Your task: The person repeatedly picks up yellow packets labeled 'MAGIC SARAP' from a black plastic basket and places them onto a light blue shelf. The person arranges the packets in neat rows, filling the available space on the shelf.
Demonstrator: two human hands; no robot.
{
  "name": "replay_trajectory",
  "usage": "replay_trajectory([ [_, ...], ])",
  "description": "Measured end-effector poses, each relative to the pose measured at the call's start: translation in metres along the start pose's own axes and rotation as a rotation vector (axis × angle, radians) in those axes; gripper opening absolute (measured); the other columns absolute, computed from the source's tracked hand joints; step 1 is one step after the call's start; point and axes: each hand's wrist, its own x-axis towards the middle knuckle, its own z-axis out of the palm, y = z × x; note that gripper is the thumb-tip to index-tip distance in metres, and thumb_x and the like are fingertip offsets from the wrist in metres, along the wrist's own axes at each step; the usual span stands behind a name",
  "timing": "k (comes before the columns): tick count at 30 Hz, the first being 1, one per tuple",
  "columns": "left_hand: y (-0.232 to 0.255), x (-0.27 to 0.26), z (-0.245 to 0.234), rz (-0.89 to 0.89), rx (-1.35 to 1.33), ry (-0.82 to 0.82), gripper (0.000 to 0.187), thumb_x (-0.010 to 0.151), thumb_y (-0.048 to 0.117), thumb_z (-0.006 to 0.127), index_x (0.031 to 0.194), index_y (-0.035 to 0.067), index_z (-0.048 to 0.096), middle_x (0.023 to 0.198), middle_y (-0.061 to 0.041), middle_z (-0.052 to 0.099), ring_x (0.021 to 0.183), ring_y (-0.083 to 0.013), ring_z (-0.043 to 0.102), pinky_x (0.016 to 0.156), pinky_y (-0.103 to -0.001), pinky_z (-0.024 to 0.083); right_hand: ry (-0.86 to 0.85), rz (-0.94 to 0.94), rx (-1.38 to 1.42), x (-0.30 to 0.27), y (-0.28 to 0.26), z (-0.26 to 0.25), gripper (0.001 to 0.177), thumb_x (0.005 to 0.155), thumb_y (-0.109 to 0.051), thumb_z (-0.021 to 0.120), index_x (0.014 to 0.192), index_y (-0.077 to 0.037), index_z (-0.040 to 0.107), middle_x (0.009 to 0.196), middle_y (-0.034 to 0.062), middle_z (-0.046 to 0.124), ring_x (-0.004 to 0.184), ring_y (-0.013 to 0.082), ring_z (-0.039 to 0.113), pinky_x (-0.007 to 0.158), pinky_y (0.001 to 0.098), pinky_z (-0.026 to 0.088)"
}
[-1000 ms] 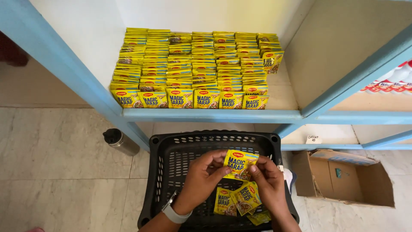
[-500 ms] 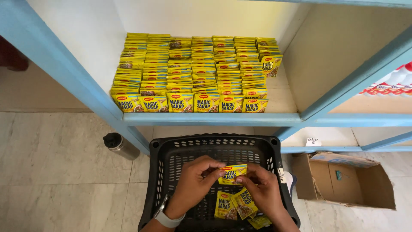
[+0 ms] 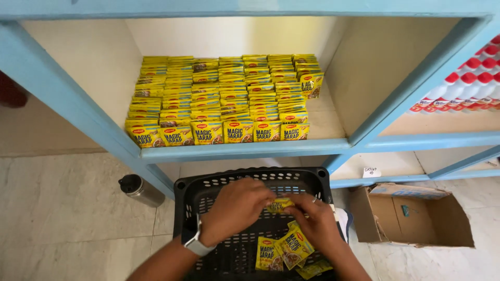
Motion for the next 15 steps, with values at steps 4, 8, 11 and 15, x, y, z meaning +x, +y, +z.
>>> replay_trajectory([
  [4, 0.01, 0.066, -0.031, 0.095, 0.131, -0.023, 0.014, 0.086, 0.011, 0.064, 0.092, 0.013, 0.075, 0.089, -0.009, 0.072, 0.086, -0.0343, 0.069, 0.07, -0.048, 0.053, 0.162, -0.17, 0.079, 0.037, 0.029, -0.024, 0.03, 0.085, -0.008, 0.079, 0.113, -0.002, 0.071, 0.102, 0.0094, 0.078, 0.08, 0.0173, 0.073, 0.073, 0.0282, 0.059],
  [8, 0.005, 0.148, -0.058, 0.094, 0.147, 0.067, 0.012, 0.087, 0.016, 0.067, 0.093, 0.015, 0.078, 0.086, -0.01, 0.075, 0.079, -0.0321, 0.072, 0.071, -0.047, 0.055, 0.401, -0.193, 0.612, 0.121, 0.063, -0.035, 0.052, 0.104, -0.044, 0.061, 0.138, -0.005, 0.058, 0.127, 0.0084, 0.065, 0.115, 0.0169, 0.063, 0.099, 0.0334, 0.05],
  [11, -0.005, 0.207, -0.061, 0.079, 0.186, 0.146, 0.011, 0.085, 0.017, 0.069, 0.091, 0.015, 0.079, 0.083, -0.011, 0.075, 0.077, -0.032, 0.073, 0.072, -0.046, 0.056, 0.492, -0.167, 0.836, 0.192, 0.08, -0.04, 0.069, 0.103, -0.059, 0.051, 0.149, -0.008, 0.048, 0.138, 0.0095, 0.059, 0.126, 0.02, 0.057, 0.106, 0.0393, 0.044],
  [15, -0.022, 0.268, -0.045, 0.056, 0.353, 0.288, 0.01, 0.073, 0.021, 0.077, 0.081, 0.015, 0.078, 0.078, -0.012, 0.075, 0.076, -0.0352, 0.072, 0.07, -0.049, 0.055, 0.593, 0.037, 0.771, 0.258, 0.154, -0.029, 0.076, 0.1, -0.066, 0.04, 0.154, -0.012, 0.042, 0.148, 0.0071, 0.053, 0.132, 0.0221, 0.05, 0.108, 0.0437, 0.036],
])
